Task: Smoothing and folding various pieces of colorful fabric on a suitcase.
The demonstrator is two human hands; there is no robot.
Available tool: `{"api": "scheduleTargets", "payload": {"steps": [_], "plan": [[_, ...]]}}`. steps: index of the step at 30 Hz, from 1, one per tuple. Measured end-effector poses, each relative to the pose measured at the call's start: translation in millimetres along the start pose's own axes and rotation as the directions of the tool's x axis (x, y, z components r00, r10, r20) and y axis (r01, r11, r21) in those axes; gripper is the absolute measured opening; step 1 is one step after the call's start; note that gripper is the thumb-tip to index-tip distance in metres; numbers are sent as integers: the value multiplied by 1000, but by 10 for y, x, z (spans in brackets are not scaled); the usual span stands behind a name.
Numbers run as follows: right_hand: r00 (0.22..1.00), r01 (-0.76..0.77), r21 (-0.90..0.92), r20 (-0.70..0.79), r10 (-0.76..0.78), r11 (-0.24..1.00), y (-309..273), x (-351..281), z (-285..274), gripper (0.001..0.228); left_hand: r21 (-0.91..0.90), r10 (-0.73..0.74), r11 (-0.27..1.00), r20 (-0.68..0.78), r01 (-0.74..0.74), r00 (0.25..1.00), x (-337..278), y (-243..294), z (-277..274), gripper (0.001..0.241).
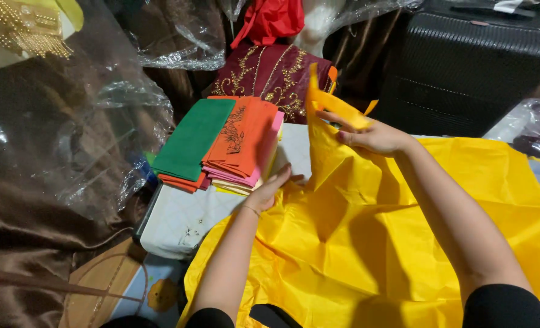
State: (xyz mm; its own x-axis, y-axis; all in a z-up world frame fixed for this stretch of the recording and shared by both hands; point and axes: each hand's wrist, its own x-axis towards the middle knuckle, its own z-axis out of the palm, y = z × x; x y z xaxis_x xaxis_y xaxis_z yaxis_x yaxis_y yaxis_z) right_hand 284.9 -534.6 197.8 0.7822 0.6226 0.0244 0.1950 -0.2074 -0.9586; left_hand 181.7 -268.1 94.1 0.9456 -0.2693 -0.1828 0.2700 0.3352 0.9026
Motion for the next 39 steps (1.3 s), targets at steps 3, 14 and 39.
{"api": "scheduleTargets", "payload": {"steps": [3, 14, 39], "plan": [[988, 87, 140, 114, -103, 986, -12, 119, -13, 45, -20, 67, 998, 93, -65, 993, 416, -471, -363, 76], [976, 188, 247, 65, -210, 951, 429, 456, -288, 63, -9, 204, 979, -8, -204, 979, 644, -323, -1028, 35], [836, -548, -778, -512, 197, 308, 1818, -1929, -1739, 16, 746, 814, 578, -496, -332, 302, -54, 347, -1950, 25]]}}
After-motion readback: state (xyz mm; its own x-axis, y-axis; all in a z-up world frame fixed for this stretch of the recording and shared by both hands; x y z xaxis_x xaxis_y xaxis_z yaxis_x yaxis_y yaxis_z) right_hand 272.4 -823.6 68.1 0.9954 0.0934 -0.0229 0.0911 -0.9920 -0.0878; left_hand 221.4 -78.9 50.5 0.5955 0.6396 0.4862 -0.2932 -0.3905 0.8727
